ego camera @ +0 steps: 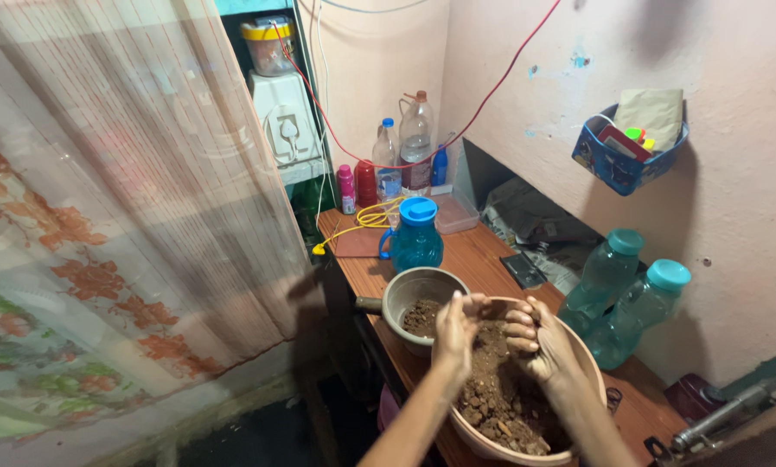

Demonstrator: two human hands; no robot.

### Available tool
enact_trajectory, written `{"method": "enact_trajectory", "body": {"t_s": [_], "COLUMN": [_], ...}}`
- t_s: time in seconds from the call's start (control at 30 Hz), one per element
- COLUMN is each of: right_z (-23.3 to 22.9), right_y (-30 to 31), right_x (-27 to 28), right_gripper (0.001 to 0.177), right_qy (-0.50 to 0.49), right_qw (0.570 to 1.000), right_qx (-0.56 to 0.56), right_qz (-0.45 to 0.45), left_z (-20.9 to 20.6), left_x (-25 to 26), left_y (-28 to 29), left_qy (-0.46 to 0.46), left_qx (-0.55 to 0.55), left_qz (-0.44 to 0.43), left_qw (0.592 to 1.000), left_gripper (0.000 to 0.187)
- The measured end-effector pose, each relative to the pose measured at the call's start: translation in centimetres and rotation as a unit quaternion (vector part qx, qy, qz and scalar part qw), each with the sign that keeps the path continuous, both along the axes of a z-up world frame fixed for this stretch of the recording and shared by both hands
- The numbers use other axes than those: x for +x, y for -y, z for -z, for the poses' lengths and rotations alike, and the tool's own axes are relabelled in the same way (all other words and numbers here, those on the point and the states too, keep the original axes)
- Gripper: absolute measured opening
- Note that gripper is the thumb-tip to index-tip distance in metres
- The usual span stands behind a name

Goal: The person breaks up and mixes soil in a bowl by hand and using a small hand tool.

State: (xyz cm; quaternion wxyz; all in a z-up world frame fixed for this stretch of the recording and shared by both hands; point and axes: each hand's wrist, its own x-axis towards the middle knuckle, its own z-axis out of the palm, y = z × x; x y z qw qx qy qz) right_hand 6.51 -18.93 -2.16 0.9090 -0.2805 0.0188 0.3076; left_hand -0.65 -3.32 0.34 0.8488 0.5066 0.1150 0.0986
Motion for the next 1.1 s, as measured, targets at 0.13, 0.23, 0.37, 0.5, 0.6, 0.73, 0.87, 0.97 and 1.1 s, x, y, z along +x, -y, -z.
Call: {"method": "enact_trajectory", "body": {"t_s": [0.13, 0.23, 0.37, 0.5, 0.6, 0.73, 0.87, 0.97, 1.1], "right_z": [0.3, -0.4, -3.0, -5.6, -5.5, -3.3, -1.4, 0.8, 2.4], "right_y": [-1.2, -2.2, -4.6, -8.0, -10.5, -14.4, -17.5, -19.0, -19.9], "right_x": [-1.6, -1.8, -1.3, 1.3, 4.4, 8.3, 9.5, 10.3, 12.3], "right_gripper": [0.031, 0.031, 0.032, 0.032, 0.033, 0.030, 0.028, 0.031, 0.036], "right_qy": [-0.063, -0.062, -0.011, 0.015, 0.026, 0.042, 0.050, 0.111, 0.210], "right_qw": [0.982, 0.979, 0.989, 0.994, 0.997, 0.996, 0.978, 0.935, 0.816], "right_qx": [0.177, 0.181, 0.108, 0.075, 0.033, -0.050, -0.197, -0.337, -0.532], "right_qz": [0.011, 0.066, 0.100, 0.081, 0.068, 0.061, 0.047, 0.021, -0.082], "left_z": [-1.3, -3.0, -4.4, -4.0, -1.4, 5.3, 11.8, 12.7, 12.4], "left_x": [-1.4, -2.1, -1.0, 3.6, 8.3, 15.1, 18.9, 18.7, 16.8], "left_y": [4.7, 5.2, 4.6, 1.9, -0.9, -4.9, -7.9, -8.9, -10.5], "left_qy": [0.040, 0.030, 0.056, 0.082, 0.068, 0.056, -0.004, -0.041, -0.139], "left_qx": [-0.234, -0.299, -0.229, -0.239, -0.248, -0.251, -0.235, -0.268, -0.271], "left_qz": [-0.057, -0.088, -0.107, -0.129, -0.129, -0.117, -0.140, -0.152, -0.096], "left_qw": [0.970, 0.950, 0.966, 0.959, 0.958, 0.959, 0.962, 0.951, 0.948], "left_gripper": [0.051, 0.053, 0.055, 0.051, 0.048, 0.052, 0.057, 0.056, 0.058]}}
